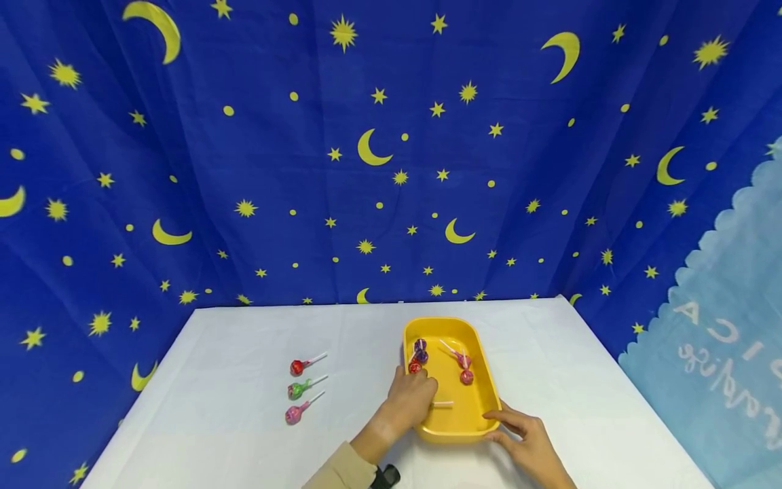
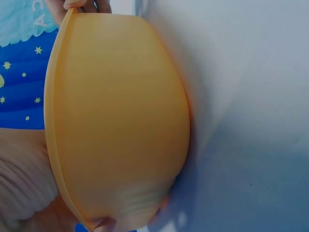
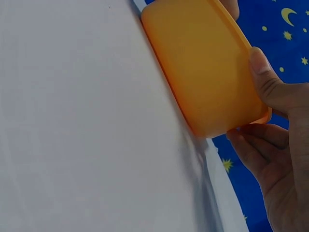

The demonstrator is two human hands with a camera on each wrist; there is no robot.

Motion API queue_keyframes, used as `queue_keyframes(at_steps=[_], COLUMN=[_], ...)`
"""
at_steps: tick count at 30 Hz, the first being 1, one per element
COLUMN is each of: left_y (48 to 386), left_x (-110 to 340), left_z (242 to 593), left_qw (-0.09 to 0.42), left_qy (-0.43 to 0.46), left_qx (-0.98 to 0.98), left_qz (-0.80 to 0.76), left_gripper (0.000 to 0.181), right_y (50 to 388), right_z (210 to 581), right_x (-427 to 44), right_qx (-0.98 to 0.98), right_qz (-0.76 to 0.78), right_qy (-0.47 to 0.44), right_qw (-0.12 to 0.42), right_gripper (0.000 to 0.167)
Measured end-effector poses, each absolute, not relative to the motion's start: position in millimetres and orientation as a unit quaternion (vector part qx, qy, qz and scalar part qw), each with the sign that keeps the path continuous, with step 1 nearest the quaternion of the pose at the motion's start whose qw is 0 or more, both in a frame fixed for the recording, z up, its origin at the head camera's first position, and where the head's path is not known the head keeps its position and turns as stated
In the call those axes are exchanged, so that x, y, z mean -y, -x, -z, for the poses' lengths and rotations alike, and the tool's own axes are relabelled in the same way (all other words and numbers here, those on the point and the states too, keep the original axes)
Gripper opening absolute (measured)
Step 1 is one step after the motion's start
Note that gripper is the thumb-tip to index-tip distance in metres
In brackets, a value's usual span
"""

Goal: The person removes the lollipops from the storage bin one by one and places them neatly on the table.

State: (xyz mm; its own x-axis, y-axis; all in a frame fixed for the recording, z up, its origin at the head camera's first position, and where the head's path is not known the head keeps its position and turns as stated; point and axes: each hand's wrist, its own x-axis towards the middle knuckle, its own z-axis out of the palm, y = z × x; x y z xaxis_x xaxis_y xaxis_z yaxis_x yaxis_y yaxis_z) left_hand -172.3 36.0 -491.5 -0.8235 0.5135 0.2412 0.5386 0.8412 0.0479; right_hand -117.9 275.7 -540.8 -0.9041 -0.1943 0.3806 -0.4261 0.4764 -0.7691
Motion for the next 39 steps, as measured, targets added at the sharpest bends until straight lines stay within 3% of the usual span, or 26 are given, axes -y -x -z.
queue_keyframes(at_steps=[8,17,24,31,39], left_y=[173.3,175.4,177.0,178.9,181.1], left_x=[-34.0,-30.0,-30.8,-27.9,-22.3], left_z=[491.2,488.8,489.3,487.9,478.2], left_qw=[0.093,0.070,0.079,0.075,0.062], left_qy=[0.274,0.281,0.293,0.301,0.330], left_qx=[0.953,0.951,0.946,0.942,0.934], left_qz=[0.085,0.108,0.114,0.126,0.124], left_gripper=[0.028,0.015,0.023,0.012,0.012], right_y=[119.3,118.9,118.9,119.4,119.6], right_z=[543.2,544.0,544.8,543.8,542.8], right_x=[-274.5,-274.6,-274.3,-274.2,-276.0], right_qx=[0.848,0.852,0.842,0.839,0.841], right_qz=[-0.475,-0.474,-0.482,-0.488,-0.485], right_qy=[-0.195,-0.187,-0.204,-0.206,-0.203], right_qw=[0.130,0.121,0.131,0.127,0.127], right_gripper=[0.027,0.026,0.026,0.027,0.026])
